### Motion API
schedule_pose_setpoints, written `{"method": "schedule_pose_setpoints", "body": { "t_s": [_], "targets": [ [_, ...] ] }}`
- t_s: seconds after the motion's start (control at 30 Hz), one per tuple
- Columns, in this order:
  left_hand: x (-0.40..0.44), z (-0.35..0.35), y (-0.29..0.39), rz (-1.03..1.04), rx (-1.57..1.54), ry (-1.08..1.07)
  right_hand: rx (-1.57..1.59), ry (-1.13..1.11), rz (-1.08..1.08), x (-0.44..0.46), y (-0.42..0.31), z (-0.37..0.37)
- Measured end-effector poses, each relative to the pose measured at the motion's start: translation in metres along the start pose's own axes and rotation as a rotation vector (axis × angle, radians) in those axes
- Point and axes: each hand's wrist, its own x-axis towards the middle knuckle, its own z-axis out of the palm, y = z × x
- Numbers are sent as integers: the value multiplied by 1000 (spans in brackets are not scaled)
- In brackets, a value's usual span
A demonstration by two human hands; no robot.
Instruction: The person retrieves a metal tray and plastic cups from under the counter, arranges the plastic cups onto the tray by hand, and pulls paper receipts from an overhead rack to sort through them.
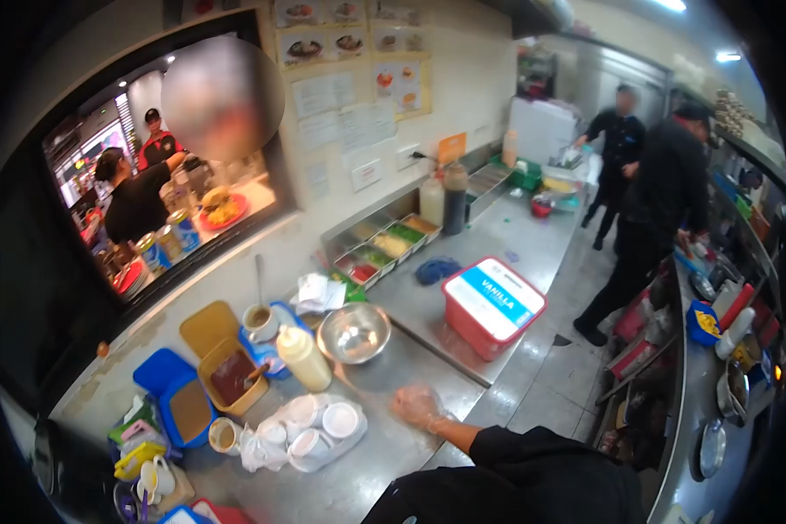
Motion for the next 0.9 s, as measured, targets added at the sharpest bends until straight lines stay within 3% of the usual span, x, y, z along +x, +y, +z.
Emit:
{"method": "schedule_pose_setpoints", "body": {
  "t_s": [0.1, 0.3, 0.4, 0.43, 0.47, 0.53, 0.6, 0.7, 0.73, 0.77, 0.8, 0.83, 0.9],
  "targets": [
    [43, -23, -46, 25, -385, 119, -100, -96, -21, 4, 6, 2],
    [89, -15, -104, 164, -891, 158, -72, 54, -150, 10, 8, -10],
    [105, -4, -120, 259, -946, 226, -54, -68, 22, 5, 5, 1],
    [115, -10, -124, 276, -800, 309, -54, -76, 9, -1, -1, 0],
    [149, -38, -135, 177, -1056, -13, -69, -45, -14, -7, -4, -5],
    [91, -15, -76, -502, -1583, 157, -111, -22, -57, -30, -4, -18],
    [95, -24, -89, -774, -1721, 218, -58, -161, -216, -72, -20, -35],
    [114, -9, -129, -164, -1486, -44, 33, -358, -484, -146, -48, -59],
    [119, -11, -140, -118, -1482, -86, 127, -435, -544, -177, -49, -60],
    [144, -28, -160, -267, -1549, -211, 113, -486, -575, -200, -54, -62],
    [82, -16, -157, -18, -1410, -34, 66, -702, -646, -229, -59, -57],
    [31, -14, -148, -143, -1359, 182, 27, -923, -707, -259, -64, -53],
    [-11, -59, -201, -259, -1372, 68, -151, -1320, -1130, -282, -36, 15]
  ]
}}
